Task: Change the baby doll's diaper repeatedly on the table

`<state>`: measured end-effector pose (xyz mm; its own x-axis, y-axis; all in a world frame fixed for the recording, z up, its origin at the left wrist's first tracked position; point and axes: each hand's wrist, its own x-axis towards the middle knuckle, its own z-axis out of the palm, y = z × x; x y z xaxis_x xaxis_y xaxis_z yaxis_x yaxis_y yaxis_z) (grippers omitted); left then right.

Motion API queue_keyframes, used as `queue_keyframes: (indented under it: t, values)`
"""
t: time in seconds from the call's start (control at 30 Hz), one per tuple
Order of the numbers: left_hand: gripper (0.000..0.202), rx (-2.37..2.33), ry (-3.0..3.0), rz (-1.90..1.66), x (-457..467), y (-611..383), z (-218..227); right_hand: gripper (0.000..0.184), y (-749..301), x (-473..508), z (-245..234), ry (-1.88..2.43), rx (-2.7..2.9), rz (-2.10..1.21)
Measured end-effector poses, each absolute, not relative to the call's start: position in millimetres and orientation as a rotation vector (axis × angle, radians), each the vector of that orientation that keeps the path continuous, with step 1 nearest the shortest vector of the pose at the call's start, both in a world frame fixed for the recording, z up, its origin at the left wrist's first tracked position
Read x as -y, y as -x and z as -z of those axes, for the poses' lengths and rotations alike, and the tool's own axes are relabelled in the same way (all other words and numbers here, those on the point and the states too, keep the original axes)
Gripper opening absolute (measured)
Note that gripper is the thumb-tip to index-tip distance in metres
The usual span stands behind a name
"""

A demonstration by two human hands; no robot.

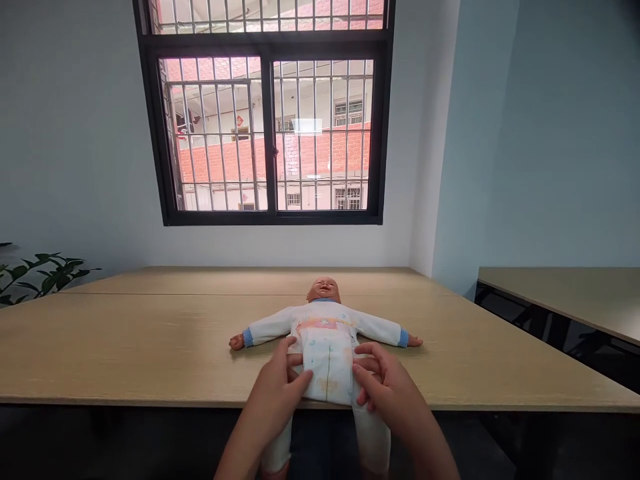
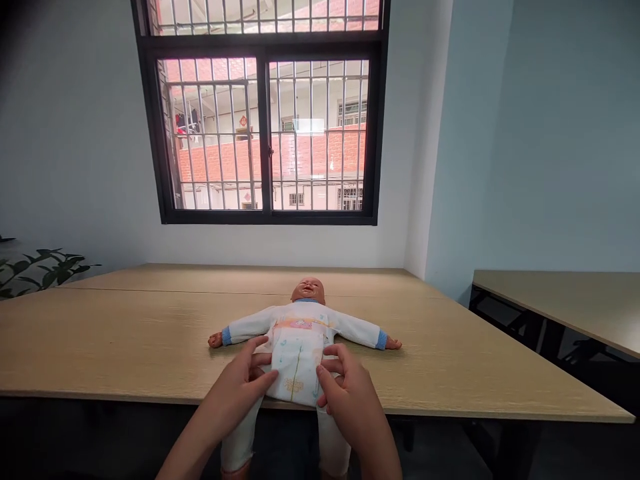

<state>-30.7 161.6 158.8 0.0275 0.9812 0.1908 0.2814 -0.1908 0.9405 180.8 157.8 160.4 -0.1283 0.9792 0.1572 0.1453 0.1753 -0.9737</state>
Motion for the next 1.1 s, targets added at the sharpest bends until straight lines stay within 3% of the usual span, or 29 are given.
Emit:
queue_keyframes:
  t: [0.13,0.23,0.33,0.53,0.67,0.77,1.1]
  values:
    - [0.055,-1.446,-1.662,-1.21,-168,17,-151,0.034,-168,-162,-160,1.085,1.556,-1.163]
    - [0.04,-1.507,-1.683,-1.27,-173,21,-149,0.025,-163,-170,-156,1.183,1.521,-1.012]
    - [0.039,-1.598,-1.673,-1.36,-171,35,-150,0.016,-170,-176,-152,1.197,1.472,-0.84]
    - [0.03,-1.669,-1.702,-1.353,-161,51,-151,0.021,-185,-178,-151,1.175,1.422,-0.763]
    - [0.046,-1.496,-2.127,-1.379,-157,33,-154,0.021,-178,-176,-155,1.248,1.487,-0.656]
    - [0.06,-1.438,-2.406,-1.137,-155,22,-152,0.023,-174,-174,-157,1.255,1.522,-0.659]
    - [0.05,-1.649,-2.383,-0.905,-136,26,-153,0.025,-175,-173,-157,1.232,1.527,-0.716]
